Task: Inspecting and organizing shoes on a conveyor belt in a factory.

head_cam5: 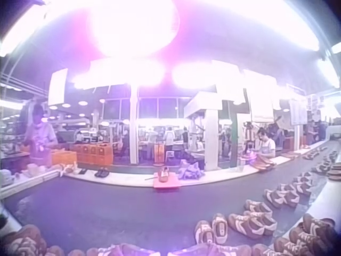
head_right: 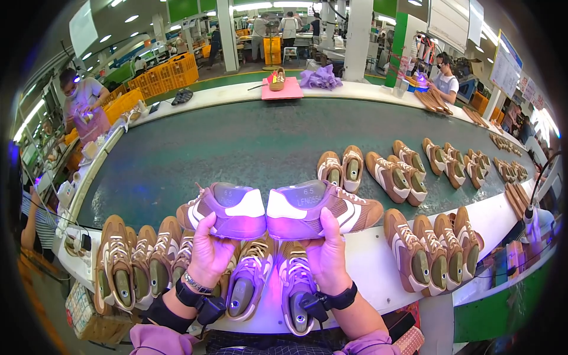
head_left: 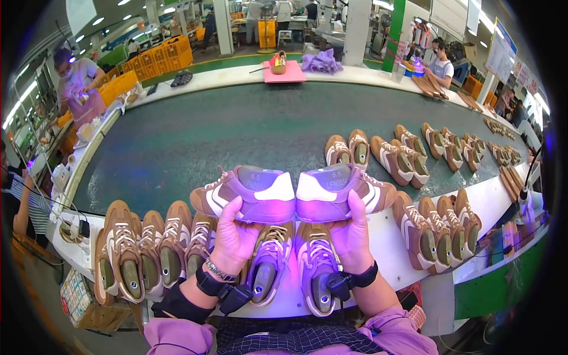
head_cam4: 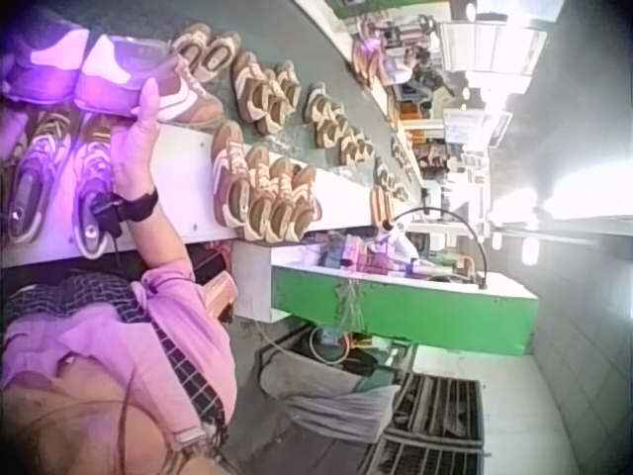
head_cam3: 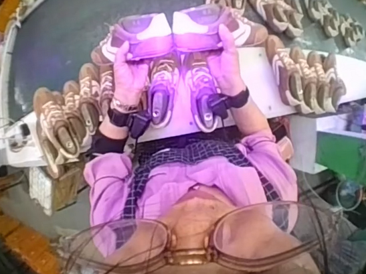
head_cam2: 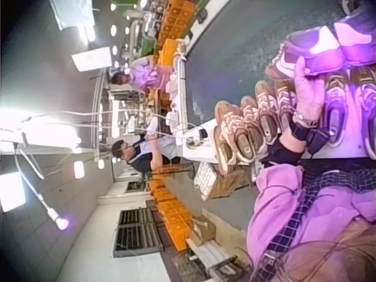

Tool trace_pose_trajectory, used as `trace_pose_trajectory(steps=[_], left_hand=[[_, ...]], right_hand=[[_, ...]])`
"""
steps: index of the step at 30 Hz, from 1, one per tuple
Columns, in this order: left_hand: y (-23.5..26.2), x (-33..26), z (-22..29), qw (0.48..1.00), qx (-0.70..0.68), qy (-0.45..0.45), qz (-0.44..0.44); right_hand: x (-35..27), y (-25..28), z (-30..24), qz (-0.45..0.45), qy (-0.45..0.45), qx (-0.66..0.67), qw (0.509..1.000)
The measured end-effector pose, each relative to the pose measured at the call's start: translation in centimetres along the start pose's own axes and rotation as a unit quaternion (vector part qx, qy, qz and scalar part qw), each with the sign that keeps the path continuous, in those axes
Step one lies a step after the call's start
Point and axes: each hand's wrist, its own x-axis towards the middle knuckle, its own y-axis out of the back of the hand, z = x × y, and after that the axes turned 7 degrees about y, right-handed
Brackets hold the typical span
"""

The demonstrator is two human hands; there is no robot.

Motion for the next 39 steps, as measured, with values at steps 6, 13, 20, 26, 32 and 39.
trace_pose_trajectory(steps=[6,13,20,26,32,39], left_hand=[[0.2,0.1,-0.1,1.000,-0.003,-0.001,0.002],[0.3,0.1,-0.1,1.000,0.018,-0.007,-0.005],[-0.1,-0.7,-0.2,0.999,0.049,-0.012,-0.011],[-0.9,-1.3,-0.4,0.997,0.064,-0.006,-0.037],[-1.5,1.7,1.2,0.994,0.066,0.072,-0.044],[3.0,9.4,15.5,0.962,0.235,0.126,0.050]], right_hand=[[0.0,0.0,0.1,0.011,-0.004,0.000,1.000],[0.0,0.4,0.4,0.007,-0.008,0.003,1.000],[-0.1,1.1,0.1,0.008,0.014,-0.016,1.000],[0.3,1.8,-0.8,-0.022,0.038,-0.067,0.997],[1.6,3.5,-1.1,-0.058,-0.090,0.047,0.993],[3.1,5.1,-2.0,-0.067,-0.206,0.158,0.963]])
